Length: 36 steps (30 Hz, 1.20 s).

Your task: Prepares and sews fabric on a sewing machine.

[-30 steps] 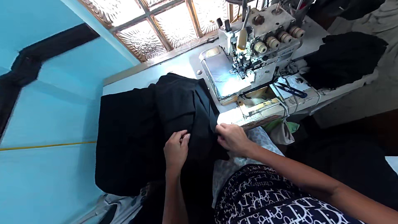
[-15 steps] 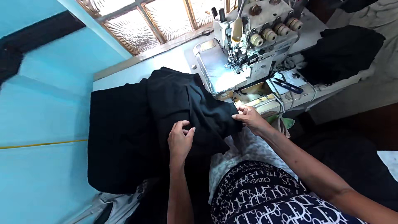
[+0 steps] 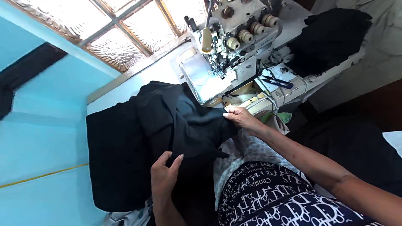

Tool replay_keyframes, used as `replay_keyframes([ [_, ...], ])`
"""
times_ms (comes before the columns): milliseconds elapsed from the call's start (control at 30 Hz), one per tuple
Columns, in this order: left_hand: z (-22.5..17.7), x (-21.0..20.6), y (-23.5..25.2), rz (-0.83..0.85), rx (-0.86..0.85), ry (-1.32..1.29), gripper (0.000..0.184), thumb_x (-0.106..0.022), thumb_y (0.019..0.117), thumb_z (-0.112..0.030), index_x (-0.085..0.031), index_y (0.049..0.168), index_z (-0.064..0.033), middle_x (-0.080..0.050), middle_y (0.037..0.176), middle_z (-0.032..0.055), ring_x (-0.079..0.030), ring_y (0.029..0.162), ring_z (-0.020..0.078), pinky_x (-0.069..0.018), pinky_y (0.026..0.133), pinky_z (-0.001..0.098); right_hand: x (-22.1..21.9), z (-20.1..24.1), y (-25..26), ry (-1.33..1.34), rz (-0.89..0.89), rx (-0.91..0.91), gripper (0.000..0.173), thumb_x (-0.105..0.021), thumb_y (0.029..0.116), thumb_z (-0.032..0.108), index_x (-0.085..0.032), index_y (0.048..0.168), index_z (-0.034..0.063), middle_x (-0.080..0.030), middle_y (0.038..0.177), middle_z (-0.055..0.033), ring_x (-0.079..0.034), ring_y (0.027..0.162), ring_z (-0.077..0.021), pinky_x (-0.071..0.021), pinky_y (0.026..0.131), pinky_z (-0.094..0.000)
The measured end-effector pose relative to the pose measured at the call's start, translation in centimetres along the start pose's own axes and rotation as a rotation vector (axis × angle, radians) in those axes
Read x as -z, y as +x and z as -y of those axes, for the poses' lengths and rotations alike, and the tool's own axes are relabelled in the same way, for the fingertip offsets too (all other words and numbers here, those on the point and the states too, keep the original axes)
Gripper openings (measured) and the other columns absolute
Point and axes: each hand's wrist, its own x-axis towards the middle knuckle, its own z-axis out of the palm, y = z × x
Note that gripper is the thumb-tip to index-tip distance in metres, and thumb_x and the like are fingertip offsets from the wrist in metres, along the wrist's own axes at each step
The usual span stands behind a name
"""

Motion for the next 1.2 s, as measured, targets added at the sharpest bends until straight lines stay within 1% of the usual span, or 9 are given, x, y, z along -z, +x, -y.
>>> replay_keyframes([
  [133, -4.0, -0.1, -0.9, -0.186, 0.011, -0.261, 0.041, -0.07, 0.0846, -0.004, -0.055, 0.122, 0.0041, -0.072, 0.087, -0.0028, -0.067, 0.074, -0.0059, -0.0556, 0.066, 0.0127, -1.3, 0.3, -0.4, 0.051, 0.068, 0.02, 0.018, -0.055, 0.1055, 0.012, -0.064, 0.093, 0.0034, -0.061, 0.072, -0.0021, -0.056, 0.06, -0.0051, -0.0483, 0.058, -0.0216],
  [300, -6.8, -3.8, 0.1, 0.056, -0.317, -0.63, 0.015, -0.062, 0.0981, -0.014, -0.072, 0.108, -0.0171, -0.073, 0.105, -0.0134, -0.07, 0.095, 0.0015, -0.0606, 0.083, 0.025, -1.7, 1.2, -1.5, 0.153, 0.076, 0.074, 0.007, -0.062, 0.0969, -0.003, -0.066, 0.101, -0.0006, -0.066, 0.076, 0.0, -0.06, 0.064, -0.0013, -0.0521, 0.063, -0.0184],
  [367, -7.2, -5.4, 1.0, 0.204, -0.33, -0.723, 0.03, -0.049, 0.1008, -0.006, -0.07, 0.121, -0.0106, -0.072, 0.116, -0.0048, -0.072, 0.101, 0.0105, -0.0633, 0.086, 0.0357, -1.5, 1.5, -1.8, 0.165, 0.068, 0.096, 0.008, -0.061, 0.0966, -0.005, -0.066, 0.098, 0.0001, -0.065, 0.073, 0.0011, -0.058, 0.062, -0.0001, -0.0506, 0.061, -0.0172],
  [467, -8.2, -6.2, 2.0, 0.243, -0.322, -0.579, 0.042, -0.04, 0.0931, 0.007, -0.062, 0.129, 0.0034, -0.071, 0.12, 0.0085, -0.072, 0.104, 0.013, -0.0611, 0.09, 0.0336, -1.0, 1.8, -2.1, 0.155, 0.062, 0.098, 0.013, -0.055, 0.0983, -0.006, -0.067, 0.097, 0.0001, -0.064, 0.073, 0.0015, -0.057, 0.062, 0.0003, -0.0505, 0.06, -0.0169],
  [567, -8.9, -6.1, 2.4, 0.116, -0.339, -0.29, 0.027, -0.056, 0.0968, 0.0, -0.068, 0.122, 0.0012, -0.075, 0.099, 0.0067, -0.071, 0.087, 0.0027, -0.0568, 0.077, 0.0192, -0.8, 1.5, -2.0, 0.151, 0.071, 0.078, 0.013, -0.055, 0.0981, -0.006, -0.066, 0.095, -0.0002, -0.062, 0.07, 0.0018, -0.056, 0.06, 0.0001, -0.0491, 0.058, -0.0174],
  [700, -8.7, -6.0, 3.0, -0.1, -0.562, -0.009, 0.021, -0.058, 0.1017, -0.013, -0.076, 0.107, -0.0013, -0.075, 0.088, 0.0072, -0.07, 0.08, 0.0112, -0.0567, 0.077, 0.0266, -0.8, 1.0, -1.6, 0.125, 0.055, 0.08, 0.007, -0.062, 0.0971, -0.002, -0.066, 0.092, 0.0003, -0.061, 0.067, 0.0016, -0.054, 0.057, -0.0003, -0.0473, 0.056, -0.0167],
  [900, -9.3, -4.2, 2.5, -0.02, -0.738, -0.074, 0.021, -0.062, 0.1022, -0.02, -0.079, 0.101, -0.0076, -0.07, 0.117, 0.0097, -0.057, 0.128, 0.0213, -0.0402, 0.114, 0.0393, -0.7, 0.7, -0.9, 0.18, -0.005, 0.081, 0.011, -0.064, 0.0957, -0.003, -0.07, 0.105, -0.001, -0.068, 0.077, -0.002, -0.058, 0.061, -0.0011, -0.05, 0.058, -0.0179],
  [1033, -9.4, -3.9, 2.4, 0.186, -0.691, -0.303, 0.017, -0.066, 0.0975, -0.012, -0.073, 0.095, 0.0027, -0.075, 0.091, 0.003, -0.067, 0.089, -0.0029, -0.0533, 0.086, 0.0129, -2.3, 1.5, -1.5, 0.298, 0.082, 0.018, 0.014, -0.065, 0.093, -0.006, -0.07, 0.105, -0.0015, -0.07, 0.078, -0.0005, -0.062, 0.065, -0.0015, -0.0532, 0.062, -0.0186],
  [1200, -7.4, -6.1, 3.9, -0.012, -0.384, -0.31, 0.007, -0.075, 0.0846, 0.0, -0.071, 0.09, -0.0005, -0.064, 0.088, -0.0006, -0.06, 0.077, -0.0028, -0.0514, 0.069, 0.012, -3.3, 1.9, -2.2, 0.312, 0.148, 0.016, 0.017, -0.06, 0.0947, -0.01, -0.071, 0.105, -0.0029, -0.072, 0.079, -0.0007, -0.064, 0.067, -0.0002, -0.0543, 0.065, -0.0176],
])
